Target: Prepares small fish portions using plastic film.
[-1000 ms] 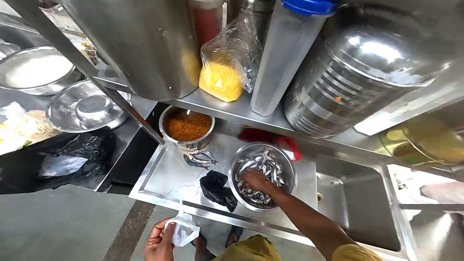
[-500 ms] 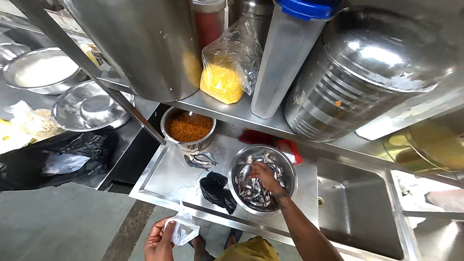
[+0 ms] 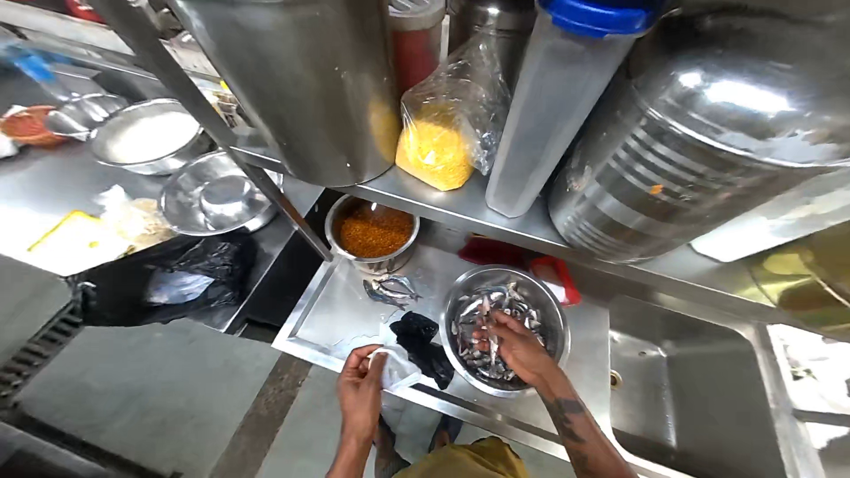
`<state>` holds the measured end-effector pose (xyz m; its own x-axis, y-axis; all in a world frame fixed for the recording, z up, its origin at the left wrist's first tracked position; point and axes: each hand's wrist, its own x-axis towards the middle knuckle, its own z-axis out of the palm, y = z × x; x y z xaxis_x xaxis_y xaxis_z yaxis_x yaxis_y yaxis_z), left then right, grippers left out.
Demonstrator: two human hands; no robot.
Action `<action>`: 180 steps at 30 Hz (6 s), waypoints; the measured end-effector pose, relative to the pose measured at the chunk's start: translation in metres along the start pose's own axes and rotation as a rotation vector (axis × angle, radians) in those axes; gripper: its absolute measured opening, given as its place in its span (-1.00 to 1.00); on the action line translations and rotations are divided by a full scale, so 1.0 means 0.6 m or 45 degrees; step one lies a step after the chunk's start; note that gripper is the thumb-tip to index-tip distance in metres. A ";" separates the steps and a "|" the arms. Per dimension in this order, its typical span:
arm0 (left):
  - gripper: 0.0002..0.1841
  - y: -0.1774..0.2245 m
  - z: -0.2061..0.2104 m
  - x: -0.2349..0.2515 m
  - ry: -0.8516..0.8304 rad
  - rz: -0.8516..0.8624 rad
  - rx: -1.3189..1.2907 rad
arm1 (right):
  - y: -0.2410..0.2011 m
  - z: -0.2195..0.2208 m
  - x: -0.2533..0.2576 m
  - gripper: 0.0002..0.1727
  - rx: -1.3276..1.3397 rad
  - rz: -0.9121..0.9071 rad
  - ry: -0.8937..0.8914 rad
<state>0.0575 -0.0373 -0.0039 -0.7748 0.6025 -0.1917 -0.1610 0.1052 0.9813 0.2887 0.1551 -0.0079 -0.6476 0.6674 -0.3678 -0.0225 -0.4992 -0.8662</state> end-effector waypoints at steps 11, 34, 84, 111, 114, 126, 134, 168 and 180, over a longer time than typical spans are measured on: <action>-0.89 -0.025 0.096 -0.003 -0.109 0.110 0.323 | -0.027 0.142 -0.039 -0.61 -1.581 -0.027 -0.107; -0.81 -0.043 0.069 -0.022 -0.148 0.319 0.134 | 0.072 0.152 -0.045 -0.75 -1.535 -0.720 -0.268; -0.86 -0.005 0.001 -0.006 0.120 0.207 0.019 | -0.067 0.077 -0.033 -0.72 -0.056 -0.372 0.259; -0.79 0.004 -0.015 -0.017 0.107 0.485 0.031 | 0.004 0.092 0.002 -0.79 -1.066 -0.469 -0.210; -0.80 0.005 -0.015 -0.019 0.113 0.511 0.043 | -0.003 -0.012 0.056 -0.81 -1.286 -0.389 0.171; -0.81 0.000 -0.005 -0.032 0.098 0.518 0.020 | 0.130 -0.091 0.187 -0.67 -2.332 -0.075 -0.113; -0.80 -0.004 0.001 -0.030 0.092 0.490 0.020 | 0.131 -0.089 0.227 -0.65 -2.440 -0.043 -0.187; -0.87 -0.002 0.094 0.022 0.026 0.299 0.016 | -0.097 0.044 -0.038 -0.64 -0.520 -0.078 -0.097; -0.85 -0.003 0.106 0.002 0.045 0.364 -0.020 | -0.067 0.175 -0.018 -0.77 -1.595 -0.271 -0.301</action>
<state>0.0958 0.0138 -0.0049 -0.8109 0.5779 0.0918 0.0577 -0.0772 0.9953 0.2167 0.1099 0.0665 -0.8408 0.4914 -0.2270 0.5003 0.5456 -0.6723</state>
